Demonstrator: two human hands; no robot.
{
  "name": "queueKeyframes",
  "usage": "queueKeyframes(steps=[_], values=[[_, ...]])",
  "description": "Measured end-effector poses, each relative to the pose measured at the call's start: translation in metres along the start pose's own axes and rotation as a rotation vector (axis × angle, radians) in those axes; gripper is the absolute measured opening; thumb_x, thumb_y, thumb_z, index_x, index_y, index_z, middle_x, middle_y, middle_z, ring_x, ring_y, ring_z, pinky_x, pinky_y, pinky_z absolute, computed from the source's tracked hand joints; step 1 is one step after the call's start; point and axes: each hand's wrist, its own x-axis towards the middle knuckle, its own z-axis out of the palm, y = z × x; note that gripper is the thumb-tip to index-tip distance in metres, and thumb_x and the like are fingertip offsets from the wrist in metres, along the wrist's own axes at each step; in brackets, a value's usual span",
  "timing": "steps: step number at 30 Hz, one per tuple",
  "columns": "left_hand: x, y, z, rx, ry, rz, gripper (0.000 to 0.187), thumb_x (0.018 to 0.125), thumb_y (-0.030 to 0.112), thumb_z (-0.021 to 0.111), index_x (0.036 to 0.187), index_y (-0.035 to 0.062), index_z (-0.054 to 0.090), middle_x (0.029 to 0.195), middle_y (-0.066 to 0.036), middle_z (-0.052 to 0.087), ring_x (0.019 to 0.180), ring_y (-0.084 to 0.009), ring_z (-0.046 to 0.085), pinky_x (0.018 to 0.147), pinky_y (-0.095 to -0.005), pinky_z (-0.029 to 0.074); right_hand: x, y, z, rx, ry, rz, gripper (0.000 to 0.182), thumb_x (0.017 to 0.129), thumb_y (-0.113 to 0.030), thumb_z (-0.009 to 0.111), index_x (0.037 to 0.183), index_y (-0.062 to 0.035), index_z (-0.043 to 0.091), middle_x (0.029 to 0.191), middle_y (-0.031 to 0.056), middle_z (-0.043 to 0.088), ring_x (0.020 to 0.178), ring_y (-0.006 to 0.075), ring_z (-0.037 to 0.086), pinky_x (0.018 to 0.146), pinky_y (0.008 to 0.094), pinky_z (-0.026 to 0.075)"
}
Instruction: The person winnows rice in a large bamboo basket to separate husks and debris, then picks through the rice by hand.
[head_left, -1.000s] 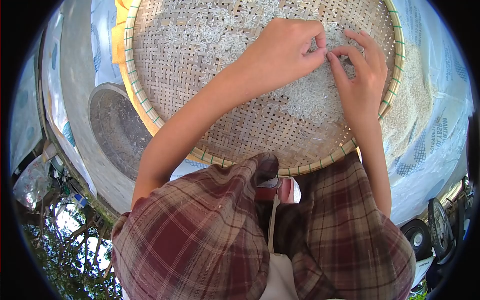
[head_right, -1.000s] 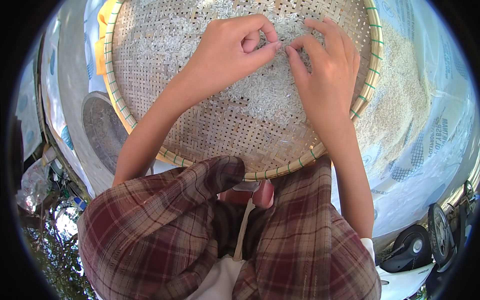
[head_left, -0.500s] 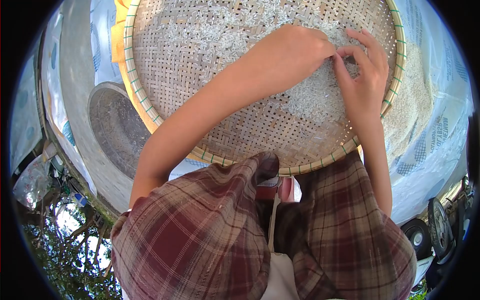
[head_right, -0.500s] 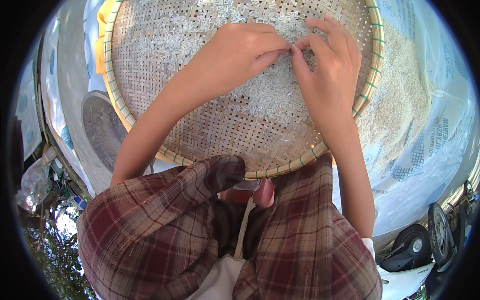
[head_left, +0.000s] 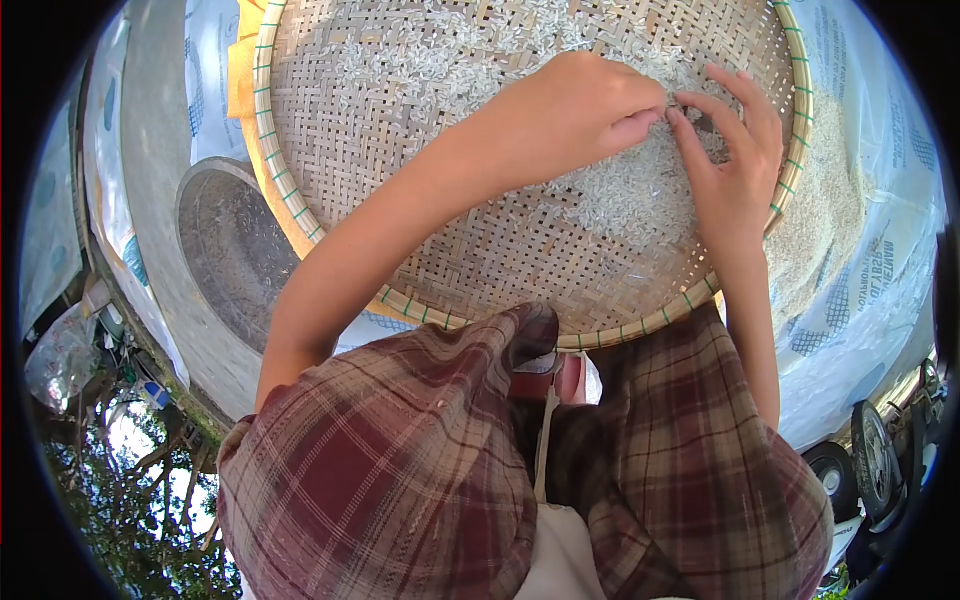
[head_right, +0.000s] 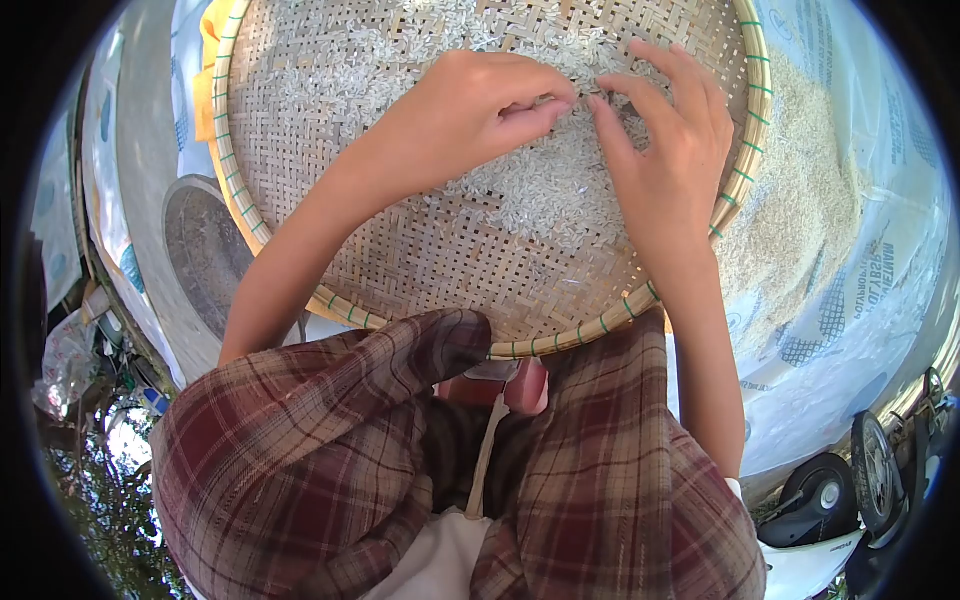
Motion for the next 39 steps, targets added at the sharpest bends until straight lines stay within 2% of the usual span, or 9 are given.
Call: queueKeyframes(steps=[4,10,13,22,29,31,32,34,39], values=[[-0.005,0.01,-0.015,-0.476,-0.054,-0.523,0.016,0.081,0.015,0.062,0.093,0.0048,0.064,0.053,0.003,0.045,0.05,-0.0053,0.04,0.045,-0.0198,0.03,0.0,-0.004,-0.001,-0.028,-0.023,-0.015,0.011,0.071,-0.012,0.068,0.082,-0.0122,0.065,0.11,0.0022,0.057,0.112,0.0269,0.048,0.091,0.039,0.034],[-0.016,0.012,-0.011,-1.386,0.149,-0.8,0.012,0.083,0.012,0.056,0.089,0.0024,0.059,0.056,0.005,0.039,0.048,-0.0033,0.033,0.045,-0.0194,0.028,0.001,-0.003,0.001,-0.041,-0.029,-0.014,0.008,0.072,-0.011,0.067,0.078,-0.011,0.062,0.11,0.0021,0.057,0.113,0.0262,0.047,0.092,0.0389,0.033],[-0.027,0.003,-0.004,-1.835,0.118,-0.66,0.014,0.085,0.015,0.045,0.081,0.0041,0.053,0.061,0.003,0.042,0.049,-0.0065,0.035,0.048,-0.0214,0.032,0.002,-0.003,0.003,-0.022,-0.036,-0.013,0.008,0.072,-0.01,0.066,0.076,-0.0099,0.06,0.11,0.0028,0.057,0.114,0.0267,0.047,0.092,0.0395,0.033],[-0.035,0.004,-0.004,-1.818,0.222,-0.601,0.015,0.075,0.016,0.039,0.069,0.0051,0.048,0.069,-0.008,0.05,0.057,-0.0151,0.044,0.056,-0.0303,0.038,0.003,-0.006,0.002,-0.018,-0.064,-0.036,0.009,0.069,-0.007,0.065,0.073,-0.0078,0.058,0.111,0.0051,0.056,0.116,0.0283,0.045,0.095,0.0404,0.032],[-0.035,-0.003,-0.007,-1.871,0.176,-0.612,0.02,0.081,0.02,0.051,0.066,0.0066,0.053,0.056,0.0,0.046,0.046,-0.0096,0.039,0.045,-0.0246,0.03,0.005,-0.005,0.0,0.042,0.0,-0.039,0.009,0.068,-0.005,0.066,0.073,-0.0075,0.06,0.115,0.0071,0.055,0.117,0.0302,0.043,0.096,0.0409,0.032],[-0.019,0.018,-0.011,-0.935,0.21,-0.781,0.018,0.08,0.017,0.06,0.066,0.0051,0.057,0.05,0.001,0.043,0.042,-0.0075,0.035,0.041,-0.0227,0.026,0.004,-0.005,-0.002,0.079,-0.003,-0.007,0.009,0.068,-0.006,0.067,0.074,-0.0075,0.06,0.116,0.007,0.055,0.118,0.03,0.043,0.097,0.0407,0.032],[-0.017,0.019,-0.012,-0.936,0.209,-0.781,0.018,0.08,0.017,0.06,0.066,0.0051,0.057,0.05,0.001,0.043,0.042,-0.0075,0.035,0.041,-0.0227,0.026,0.003,-0.005,-0.003,0.118,-0.006,0.027,0.008,0.069,-0.007,0.067,0.075,-0.0075,0.061,0.117,0.0069,0.055,0.118,0.0298,0.042,0.098,0.0405,0.031],[-0.014,0.021,-0.013,-0.134,0.097,-0.463,0.012,0.078,0.011,0.062,0.071,0.002,0.058,0.052,-0.006,0.047,0.043,-0.0142,0.044,0.041,-0.0279,0.034,0.003,-0.005,-0.004,0.18,-0.014,0.088,0.008,0.07,-0.008,0.067,0.076,-0.0075,0.061,0.118,0.0067,0.055,0.119,0.0298,0.042,0.099,0.0403,0.03],[-0.016,0.008,0.005,0.169,0.141,-0.171,0.01,0.078,0.011,0.06,0.08,0.001,0.059,0.063,-0.012,0.055,0.056,-0.026,0.056,0.052,-0.0349,0.046,0.004,-0.004,-0.007,0.306,-0.007,0.183,0.007,0.073,-0.01,0.067,0.077,-0.0077,0.062,0.119,0.0064,0.055,0.12,0.0292,0.041,0.101,0.0395,0.029]])
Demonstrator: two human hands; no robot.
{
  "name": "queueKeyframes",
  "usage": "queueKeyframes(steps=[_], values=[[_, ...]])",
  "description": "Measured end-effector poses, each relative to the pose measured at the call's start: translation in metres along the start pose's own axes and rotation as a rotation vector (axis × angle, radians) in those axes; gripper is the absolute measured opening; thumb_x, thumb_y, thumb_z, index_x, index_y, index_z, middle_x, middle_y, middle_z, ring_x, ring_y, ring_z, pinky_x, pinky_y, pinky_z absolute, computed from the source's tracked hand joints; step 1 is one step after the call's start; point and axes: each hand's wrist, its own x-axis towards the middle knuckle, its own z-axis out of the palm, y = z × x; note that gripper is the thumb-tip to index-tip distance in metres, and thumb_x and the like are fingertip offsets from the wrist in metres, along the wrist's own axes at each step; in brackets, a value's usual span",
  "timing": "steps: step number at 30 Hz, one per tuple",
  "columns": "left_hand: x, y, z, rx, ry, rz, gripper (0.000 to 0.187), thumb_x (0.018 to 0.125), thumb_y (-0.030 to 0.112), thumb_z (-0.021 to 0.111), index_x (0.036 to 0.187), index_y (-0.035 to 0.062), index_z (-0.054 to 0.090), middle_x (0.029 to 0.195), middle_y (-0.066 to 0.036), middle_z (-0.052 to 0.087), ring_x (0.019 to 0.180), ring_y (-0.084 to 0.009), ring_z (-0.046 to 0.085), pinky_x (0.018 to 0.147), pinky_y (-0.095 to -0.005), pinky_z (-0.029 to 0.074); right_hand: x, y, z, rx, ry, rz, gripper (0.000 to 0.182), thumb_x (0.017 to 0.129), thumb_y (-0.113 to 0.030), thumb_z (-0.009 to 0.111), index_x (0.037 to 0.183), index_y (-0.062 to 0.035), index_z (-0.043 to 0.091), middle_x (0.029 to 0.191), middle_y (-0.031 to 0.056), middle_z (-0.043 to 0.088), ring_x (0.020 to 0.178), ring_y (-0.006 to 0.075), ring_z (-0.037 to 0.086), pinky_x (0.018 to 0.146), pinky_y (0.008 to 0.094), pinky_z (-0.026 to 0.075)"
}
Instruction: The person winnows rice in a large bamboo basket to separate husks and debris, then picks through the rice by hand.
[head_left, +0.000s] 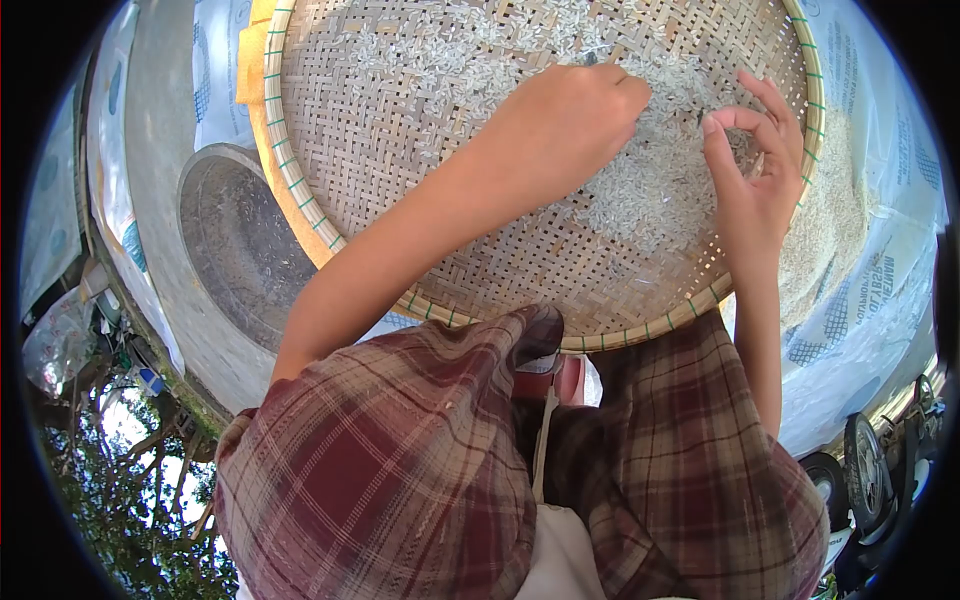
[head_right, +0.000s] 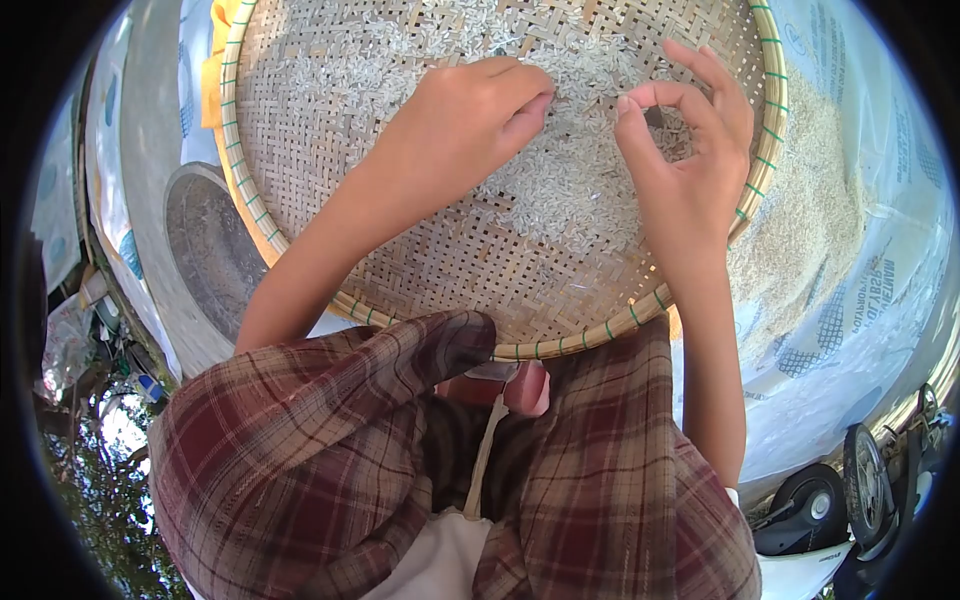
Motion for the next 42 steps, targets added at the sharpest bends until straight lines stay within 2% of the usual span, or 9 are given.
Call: queueKeyframes(steps=[14,17,19,22,26,29,31,34,42], values=[[-0.003,-0.007,-0.004,0.213,-0.109,0.116,0.009,0.076,0.008,0.06,0.081,0.0013,0.058,0.068,-0.011,0.056,0.059,-0.0263,0.058,0.054,-0.0334,0.047,0.003,-0.008,-0.008,0.143,0.01,0.115,0.005,0.075,-0.01,0.066,0.078,-0.0077,0.063,0.119,0.0074,0.055,0.124,0.0278,0.039,0.103,0.0403,0.027],[-0.006,-0.004,-0.006,-0.103,0.081,0.065,0.007,0.078,0.007,0.059,0.083,0.0024,0.059,0.06,-0.005,0.051,0.049,-0.0189,0.05,0.047,-0.0287,0.041,0.002,-0.008,-0.009,0.145,0.012,0.104,0.005,0.075,-0.01,0.066,0.078,-0.0077,0.063,0.119,0.0077,0.055,0.123,0.0285,0.04,0.103,0.0406,0.027],[-0.008,0.01,-0.022,-0.542,-0.112,-0.567,0.007,0.082,0.007,0.057,0.087,0.0027,0.059,0.057,0.003,0.043,0.046,-0.0089,0.037,0.044,-0.0237,0.032,0.002,-0.009,-0.009,0.14,0.012,0.101,0.005,0.075,-0.01,0.066,0.077,-0.0078,0.063,0.119,0.0078,0.055,0.123,0.0285,0.04,0.103,0.0407,0.027],[-0.016,0.009,-0.016,-1.312,0.04,-0.77,0.01,0.085,0.008,0.056,0.091,0.002,0.06,0.056,0.008,0.036,0.048,-0.0025,0.029,0.046,-0.0201,0.027,0.002,-0.011,-0.007,0.137,0.017,0.086,0.005,0.075,-0.01,0.066,0.078,-0.0079,0.063,0.119,0.008,0.055,0.123,0.0287,0.04,0.102,0.0407,0.027],[-0.019,0.012,-0.021,-1.508,0.035,-0.86,0.011,0.086,0.007,0.055,0.092,0.001,0.06,0.056,0.007,0.037,0.049,-0.0022,0.028,0.047,-0.0194,0.027,0.002,-0.014,-0.007,0.116,0.02,0.046,0.005,0.074,-0.01,0.066,0.077,-0.0078,0.062,0.119,0.008,0.055,0.123,0.0293,0.04,0.102,0.0407,0.027],[-0.021,0.008,-0.02,-1.35,0.02,-0.833,0.013,0.084,0.008,0.056,0.095,0.0025,0.061,0.055,0.007,0.036,0.048,-0.0028,0.028,0.046,-0.0207,0.028,0.001,-0.014,-0.007,0.106,0.022,0.054,0.005,0.074,-0.009,0.066,0.077,-0.0075,0.062,0.119,0.0078,0.055,0.123,0.0295,0.04,0.101,0.0408,0.028],[-0.022,0.005,-0.024,-0.49,0.007,-0.601,0.014,0.081,0.01,0.06,0.094,0.005,0.063,0.054,0.005,0.035,0.047,-0.0036,0.029,0.045,-0.0219,0.029,0.0,-0.012,-0.008,0.103,0.021,0.054,0.005,0.074,-0.009,0.065,0.077,-0.0075,0.061,0.119,0.0076,0.055,0.123,0.0295,0.04,0.101,0.0409,0.028],[-0.017,0.007,-0.019,-0.137,0.117,-0.313,0.015,0.078,0.011,0.062,0.092,0.0062,0.065,0.055,0.0,0.043,0.047,-0.0068,0.038,0.046,-0.0229,0.035,0.0,-0.012,-0.007,0.105,0.02,0.055,0.005,0.074,-0.008,0.066,0.076,-0.0075,0.061,0.118,0.0073,0.055,0.123,0.0296,0.04,0.101,0.0408,0.028],[-0.001,-0.004,-0.003,0.076,0.055,-0.002,0.011,0.076,0.008,0.061,0.084,0.0016,0.06,0.07,-0.01,0.058,0.063,-0.0251,0.06,0.057,-0.0326,0.049,0.0,-0.013,-0.005,0.083,0.013,0.027,0.006,0.072,-0.007,0.066,0.075,-0.0078,0.061,0.117,0.0075,0.056,0.122,0.0297,0.04,0.101,0.0407,0.028]])
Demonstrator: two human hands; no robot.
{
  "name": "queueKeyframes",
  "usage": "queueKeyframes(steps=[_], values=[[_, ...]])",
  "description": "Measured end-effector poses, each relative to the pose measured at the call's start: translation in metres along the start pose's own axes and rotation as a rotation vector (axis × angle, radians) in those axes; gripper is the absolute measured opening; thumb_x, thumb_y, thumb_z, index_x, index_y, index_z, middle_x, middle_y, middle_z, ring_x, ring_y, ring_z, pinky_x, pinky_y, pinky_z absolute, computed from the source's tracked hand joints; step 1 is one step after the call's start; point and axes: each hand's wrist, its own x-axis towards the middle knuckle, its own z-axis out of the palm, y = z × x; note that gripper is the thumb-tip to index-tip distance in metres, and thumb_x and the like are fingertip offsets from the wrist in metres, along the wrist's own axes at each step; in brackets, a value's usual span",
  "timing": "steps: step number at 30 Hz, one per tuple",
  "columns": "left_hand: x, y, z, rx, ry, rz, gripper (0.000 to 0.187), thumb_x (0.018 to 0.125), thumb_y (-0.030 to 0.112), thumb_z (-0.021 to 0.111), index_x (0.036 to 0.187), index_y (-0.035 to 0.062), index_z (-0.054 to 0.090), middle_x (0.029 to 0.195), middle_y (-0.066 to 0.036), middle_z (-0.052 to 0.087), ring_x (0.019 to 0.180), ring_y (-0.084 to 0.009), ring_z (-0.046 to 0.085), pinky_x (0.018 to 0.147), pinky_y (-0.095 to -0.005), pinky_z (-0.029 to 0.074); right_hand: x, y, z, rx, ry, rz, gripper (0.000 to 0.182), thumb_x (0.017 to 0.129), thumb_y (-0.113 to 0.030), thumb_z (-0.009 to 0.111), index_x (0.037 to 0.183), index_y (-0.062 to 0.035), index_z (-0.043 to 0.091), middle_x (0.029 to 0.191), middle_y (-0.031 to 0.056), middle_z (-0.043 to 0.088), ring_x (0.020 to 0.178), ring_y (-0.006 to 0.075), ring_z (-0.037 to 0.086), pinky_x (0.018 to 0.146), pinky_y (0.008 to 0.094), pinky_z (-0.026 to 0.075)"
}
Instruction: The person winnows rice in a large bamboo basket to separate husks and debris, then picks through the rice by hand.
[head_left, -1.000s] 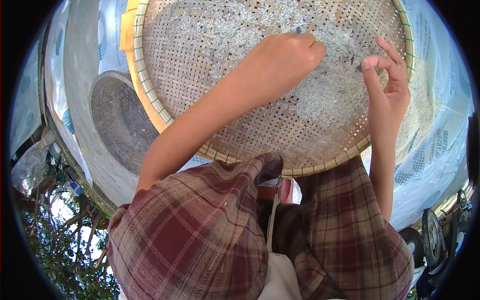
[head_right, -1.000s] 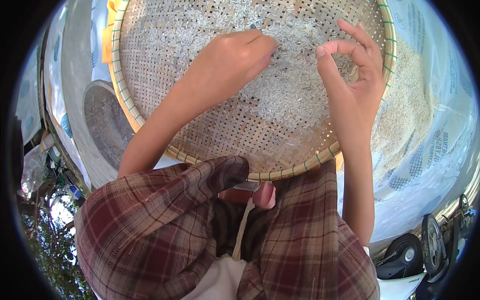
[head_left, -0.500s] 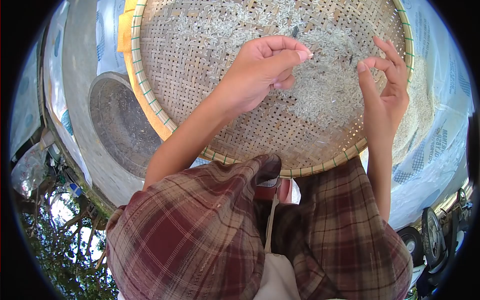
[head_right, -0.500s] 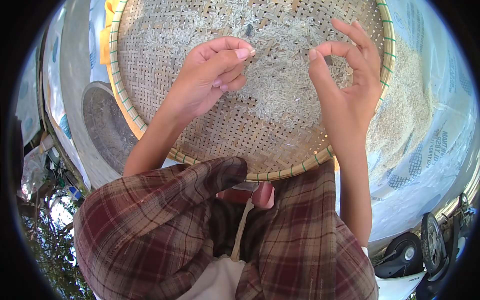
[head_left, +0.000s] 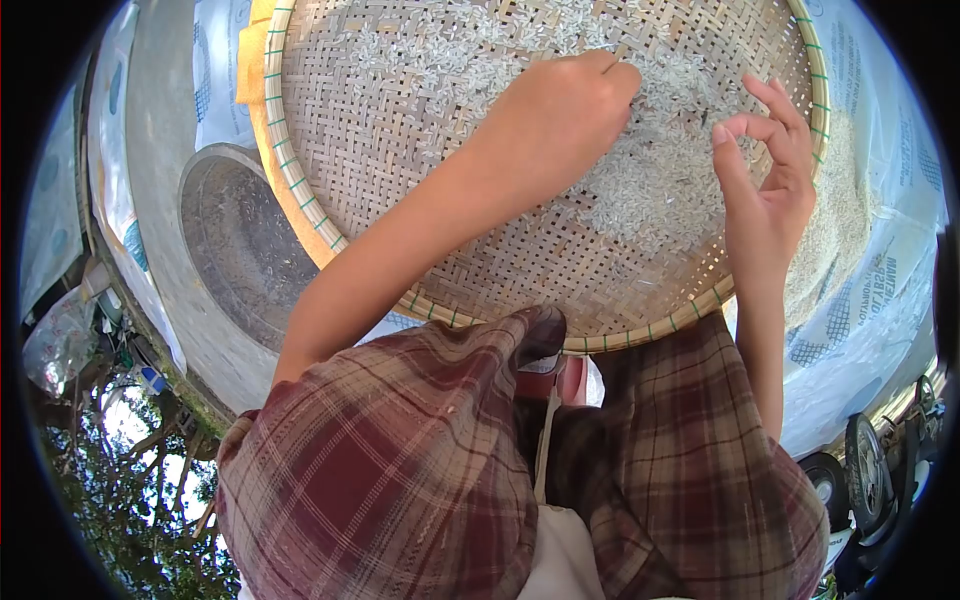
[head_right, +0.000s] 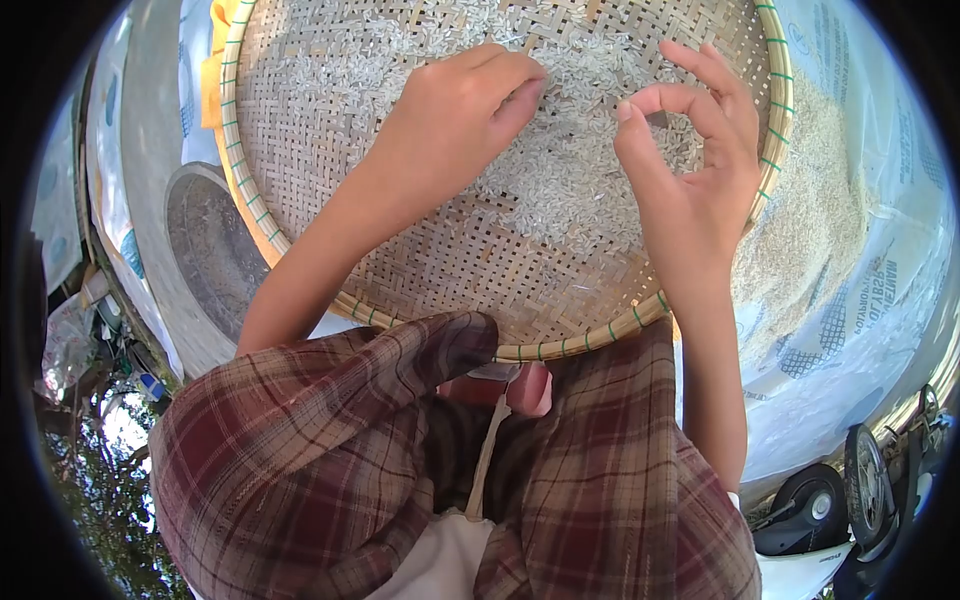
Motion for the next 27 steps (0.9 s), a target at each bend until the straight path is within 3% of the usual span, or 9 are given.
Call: queueKeyframes(steps=[9,11,12,14,16,17,19,24,27], values=[[0.006,0.006,0.003,0.185,-0.078,0.064,0.012,0.072,0.005,0.059,0.072,0.0004,0.049,0.064,-0.011,0.052,0.058,-0.0268,0.057,0.053,-0.0345,0.048,-0.001,0.0,0.0,0.022,-0.012,0.007,0.005,0.072,-0.008,0.065,0.076,-0.0075,0.062,0.117,0.008,0.056,0.121,0.029,0.041,0.101,0.0401,0.029],[0.006,0.004,0.004,0.141,-0.062,0.071,0.011,0.072,0.005,0.059,0.074,0.0,0.05,0.062,-0.012,0.051,0.057,-0.0272,0.056,0.051,-0.0342,0.047,-0.002,0.001,-0.001,0.172,-0.016,0.108,0.003,0.075,-0.007,0.064,0.077,-0.0061,0.062,0.118,0.0081,0.055,0.117,0.0237,0.045,0.099,0.0373,0.031],[0.005,0.004,0.004,0.008,-0.01,0.036,0.01,0.073,0.005,0.059,0.077,0.0003,0.052,0.059,-0.009,0.05,0.055,-0.0239,0.055,0.048,-0.0325,0.044,-0.002,0.001,-0.002,0.172,-0.017,0.108,0.003,0.075,-0.007,0.064,0.077,-0.0061,0.062,0.118,0.0081,0.055,0.117,0.0237,0.045,0.099,0.0373,0.031],[0.005,0.007,-0.002,-0.125,0.041,-0.001,0.009,0.075,0.006,0.059,0.08,0.0005,0.053,0.056,-0.006,0.049,0.052,-0.0205,0.053,0.046,-0.0308,0.042,-0.001,0.002,-0.005,0.559,-0.067,0.346,0.003,0.078,-0.007,0.062,0.079,-0.0049,0.062,0.12,0.0082,0.054,0.111,0.0173,0.047,0.096,0.0336,0.032],[0.007,0.017,-0.018,-0.726,-0.222,-0.571,0.008,0.08,0.009,0.057,0.084,0.0025,0.055,0.053,0.001,0.046,0.05,-0.0128,0.048,0.048,-0.0266,0.038,0.0,0.002,-0.007,0.638,-0.078,0.387,0.003,0.079,-0.008,0.062,0.08,-0.0049,0.062,0.122,0.0085,0.053,0.109,0.0155,0.048,0.096,0.0325,0.033],[0.005,0.017,-0.016,-0.726,-0.221,-0.572,0.008,0.08,0.009,0.057,0.084,0.0025,0.055,0.053,0.001,0.046,0.05,-0.0128,0.048,0.048,-0.0266,0.038,0.0,0.002,-0.007,0.717,-0.089,0.426,0.003,0.08,-0.008,0.062,0.081,-0.005,0.062,0.123,0.0088,0.052,0.108,0.0137,0.048,0.095,0.0315,0.033],[0.0,0.016,-0.01,-1.425,-0.15,-0.742,0.008,0.084,0.012,0.055,0.085,0.0043,0.057,0.059,0.004,0.047,0.053,-0.0077,0.044,0.053,-0.0234,0.038,0.0,0.0,-0.007,0.718,-0.092,0.416,0.004,0.08,-0.009,0.062,0.08,-0.0053,0.062,0.123,0.009,0.052,0.107,0.0138,0.048,0.095,0.0314,0.032],[-0.002,0.015,-0.01,-1.73,-0.132,-0.801,0.009,0.084,0.011,0.054,0.086,0.0036,0.057,0.079,-0.005,0.058,0.075,-0.0147,0.057,0.067,-0.0261,0.046,-0.001,-0.005,-0.007,0.659,-0.092,0.372,0.003,0.079,-0.009,0.063,0.08,-0.0058,0.062,0.122,0.0093,0.052,0.11,0.0161,0.047,0.097,0.0326,0.031],[-0.005,0.012,-0.005,-1.88,-0.098,-0.766,0.009,0.084,0.011,0.054,0.086,0.0032,0.057,0.091,-0.011,0.06,0.09,-0.02,0.06,0.078,-0.0311,0.049,-0.001,-0.01,-0.004,0.357,-0.082,0.169,0.003,0.077,-0.008,0.064,0.079,-0.0061,0.063,0.12,0.0092,0.054,0.114,0.0201,0.046,0.098,0.0351,0.031]])
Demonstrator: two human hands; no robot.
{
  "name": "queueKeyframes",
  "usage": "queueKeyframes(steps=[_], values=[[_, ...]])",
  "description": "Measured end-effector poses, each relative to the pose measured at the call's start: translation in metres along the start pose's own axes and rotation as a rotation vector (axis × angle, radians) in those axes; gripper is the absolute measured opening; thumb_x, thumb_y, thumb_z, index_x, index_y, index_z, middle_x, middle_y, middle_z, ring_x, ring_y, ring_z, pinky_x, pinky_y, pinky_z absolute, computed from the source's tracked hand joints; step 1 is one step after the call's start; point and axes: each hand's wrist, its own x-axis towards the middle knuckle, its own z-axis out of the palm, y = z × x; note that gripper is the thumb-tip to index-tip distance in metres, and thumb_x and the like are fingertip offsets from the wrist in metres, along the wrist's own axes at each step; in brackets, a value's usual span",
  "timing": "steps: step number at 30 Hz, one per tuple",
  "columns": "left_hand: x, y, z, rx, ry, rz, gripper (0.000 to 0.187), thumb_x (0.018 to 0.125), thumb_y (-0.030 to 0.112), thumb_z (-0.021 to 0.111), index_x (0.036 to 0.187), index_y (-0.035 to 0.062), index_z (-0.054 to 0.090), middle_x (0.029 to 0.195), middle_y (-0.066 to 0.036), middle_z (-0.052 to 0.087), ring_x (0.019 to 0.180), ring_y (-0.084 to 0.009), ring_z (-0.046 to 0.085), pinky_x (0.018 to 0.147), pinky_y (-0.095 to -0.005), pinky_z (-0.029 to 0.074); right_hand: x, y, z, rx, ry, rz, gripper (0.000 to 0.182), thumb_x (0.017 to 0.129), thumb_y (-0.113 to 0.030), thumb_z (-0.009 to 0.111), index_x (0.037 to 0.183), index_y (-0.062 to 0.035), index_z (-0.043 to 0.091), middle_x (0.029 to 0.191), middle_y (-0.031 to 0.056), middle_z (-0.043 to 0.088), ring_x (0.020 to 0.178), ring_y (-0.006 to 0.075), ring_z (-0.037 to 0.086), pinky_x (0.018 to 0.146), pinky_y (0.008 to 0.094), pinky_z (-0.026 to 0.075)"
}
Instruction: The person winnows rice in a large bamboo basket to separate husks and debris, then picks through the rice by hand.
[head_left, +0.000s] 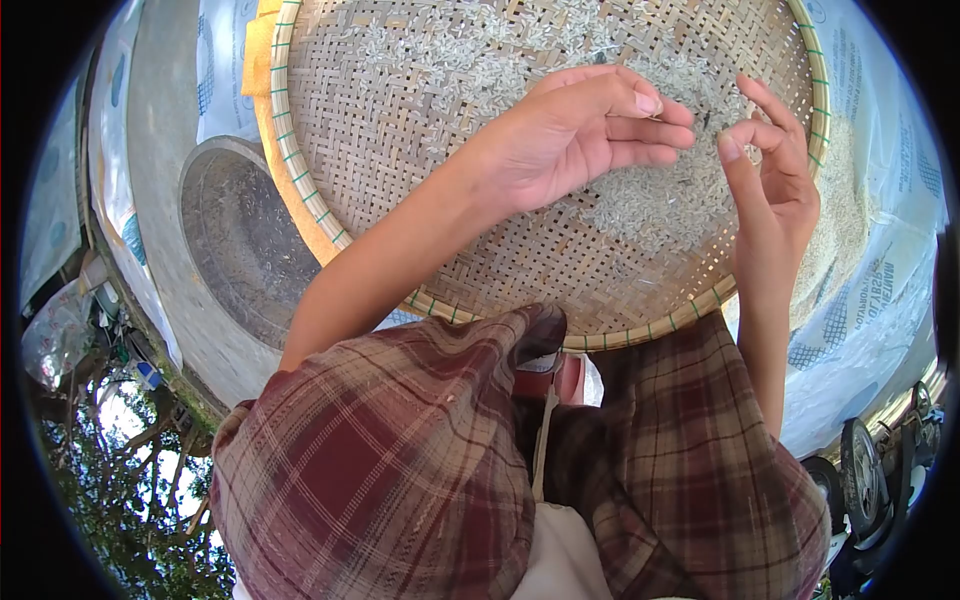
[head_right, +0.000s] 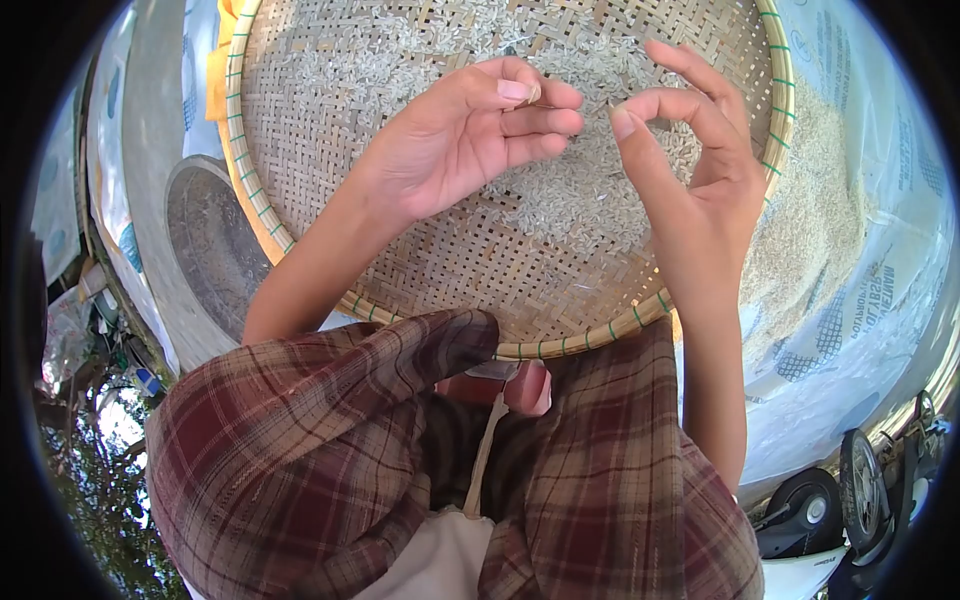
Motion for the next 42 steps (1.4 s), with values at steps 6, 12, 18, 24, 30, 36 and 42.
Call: queueKeyframes(steps=[6,12,18,24,30,36,42], values=[[0.001,-0.011,0.002,-0.172,-0.088,-0.011,0.011,0.084,0.009,0.051,0.089,0.0007,0.057,0.098,-0.016,0.06,0.095,-0.0247,0.059,0.09,-0.0374,0.047,0.002,-0.013,0.01,-0.204,-0.057,-0.209,0.007,0.071,-0.005,0.066,0.078,-0.0069,0.064,0.117,0.0085,0.056,0.118,0.026,0.044,0.098,0.0383,0.032],[-0.001,-0.006,0.015,-0.203,0.024,-0.083,0.031,0.088,0.016,0.039,0.101,-0.0078,0.055,0.099,-0.022,0.059,0.099,-0.0346,0.057,0.093,-0.0437,0.044,0.001,-0.019,0.012,-0.369,-0.122,-0.357,0.01,0.072,-0.002,0.065,0.081,-0.0065,0.062,0.12,0.0097,0.053,0.123,0.0283,0.039,0.102,0.0416,0.027],[0.002,-0.013,-0.003,-0.495,-0.18,-0.106,0.043,0.092,0.023,0.03,0.104,-0.0109,0.054,0.098,-0.023,0.06,0.099,-0.0375,0.057,0.095,-0.0453,0.042,0.001,-0.023,0.012,-0.498,-0.134,-0.484,0.017,0.071,-0.001,0.065,0.087,-0.0059,0.063,0.12,0.01,0.053,0.122,0.0303,0.04,0.101,0.0425,0.028],[-0.001,-0.01,0.001,-0.531,-0.19,-0.097,0.047,0.094,0.027,0.026,0.105,-0.0111,0.053,0.095,-0.021,0.062,0.098,-0.0367,0.058,0.095,-0.0453,0.042,-0.002,-0.018,0.011,-0.386,-0.09,-0.397,0.023,0.076,-0.003,0.062,0.099,-0.0046,0.06,0.12,0.0116,0.053,0.121,0.0276,0.041,0.102,0.0406,0.028],[-0.003,-0.002,0.0,-0.379,-0.083,-0.08,0.046,0.095,0.027,0.028,0.102,-0.0093,0.055,0.085,-0.015,0.063,0.089,-0.0294,0.061,0.087,-0.0422,0.047,0.003,-0.007,0.0,0.096,0.213,-0.05,0.021,0.083,-0.012,0.059,0.101,-0.002,0.059,0.115,0.0128,0.055,0.112,0.0221,0.047,0.096,0.0364,0.034],[-0.009,0.018,-0.001,0.738,0.072,0.084,0.026,0.089,0.022,0.051,0.083,-0.0002,0.065,0.069,-0.002,0.058,0.057,-0.0126,0.053,0.055,-0.0294,0.045,0.001,0.008,-0.003,-0.456,0.117,-0.188,0.022,0.081,-0.014,0.062,0.1,-0.0043,0.059,0.115,0.0127,0.054,0.114,0.0289,0.045,0.095,0.0383,0.033],[0.002,0.007,-0.013,1.663,0.108,0.692,0.011,0.076,0.012,0.066,0.083,0.0044,0.064,0.069,-0.006,0.058,0.056,-0.0159,0.055,0.051,-0.0288,0.043,-0.001,0.013,0.002,-0.702,0.038,-0.392,0.027,0.076,-0.014,0.065,0.101,-0.0056,0.059,0.116,0.0115,0.053,0.114,0.0328,0.044,0.095,0.0414,0.033]])
